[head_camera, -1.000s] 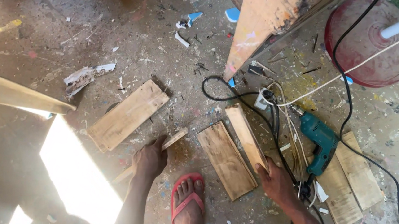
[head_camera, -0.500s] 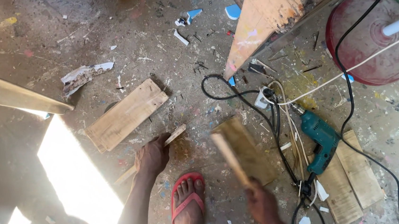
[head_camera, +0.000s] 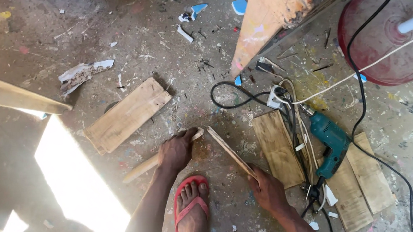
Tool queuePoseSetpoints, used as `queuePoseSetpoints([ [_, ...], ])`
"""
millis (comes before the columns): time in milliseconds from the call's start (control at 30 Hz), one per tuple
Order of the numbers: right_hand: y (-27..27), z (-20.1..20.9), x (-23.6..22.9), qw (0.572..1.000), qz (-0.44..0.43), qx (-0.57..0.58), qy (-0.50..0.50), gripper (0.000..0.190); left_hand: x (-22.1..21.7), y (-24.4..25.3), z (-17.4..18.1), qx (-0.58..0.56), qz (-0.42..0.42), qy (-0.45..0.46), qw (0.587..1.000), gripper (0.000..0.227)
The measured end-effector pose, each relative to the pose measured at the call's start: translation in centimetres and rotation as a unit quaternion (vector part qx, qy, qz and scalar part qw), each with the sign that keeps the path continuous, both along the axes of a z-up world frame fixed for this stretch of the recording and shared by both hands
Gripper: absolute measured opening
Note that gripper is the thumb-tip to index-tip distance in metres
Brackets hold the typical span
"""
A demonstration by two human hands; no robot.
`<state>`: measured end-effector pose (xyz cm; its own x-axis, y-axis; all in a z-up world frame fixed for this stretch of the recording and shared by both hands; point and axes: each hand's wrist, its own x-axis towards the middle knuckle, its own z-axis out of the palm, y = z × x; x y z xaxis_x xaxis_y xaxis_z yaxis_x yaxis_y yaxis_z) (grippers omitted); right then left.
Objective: The person assembles a rectangular wooden frame by arranging and joining several wooden planks on the floor. They use a power drill to fasten the pieces together and adjust the alignment of the frame throughout the process.
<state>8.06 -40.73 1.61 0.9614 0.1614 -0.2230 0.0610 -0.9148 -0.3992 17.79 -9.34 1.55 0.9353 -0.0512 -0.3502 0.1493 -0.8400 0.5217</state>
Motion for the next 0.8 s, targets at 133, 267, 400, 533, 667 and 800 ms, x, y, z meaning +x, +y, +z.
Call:
queuePoseSetpoints([
  [133,0.3,0.5,0.4,1.0,0.011,0.011,0.022,0.045,1.2,-0.9,-0.2,0.011,-0.048,0.001,0.999,0.05],
  [267,0.2,0.7,1.1,0.999,0.014,0.013,0.03,0.045,2.0,-1.3,-0.5,-0.005,-0.06,-0.018,0.998,0.047],
  [400,-0.1,0.7,1.6,0.995,0.009,-0.022,0.095,0.047,2.1,-1.4,0.0,-0.057,-0.05,-0.02,0.997,0.045],
  [533,-0.3,0.4,2.0,0.994,0.032,-0.034,0.1,0.046,2.2,-1.2,0.9,-0.076,-0.034,-0.024,0.996,0.042],
  [667,-0.3,-0.6,2.1,0.993,0.039,-0.054,0.098,0.044,2.8,-1.0,0.4,-0.117,-0.036,0.012,0.992,0.042],
  [800,-0.6,-1.4,1.8,0.994,0.067,-0.072,0.052,0.044,3.0,-0.8,0.5,-0.13,-0.043,0.002,0.991,0.04],
])
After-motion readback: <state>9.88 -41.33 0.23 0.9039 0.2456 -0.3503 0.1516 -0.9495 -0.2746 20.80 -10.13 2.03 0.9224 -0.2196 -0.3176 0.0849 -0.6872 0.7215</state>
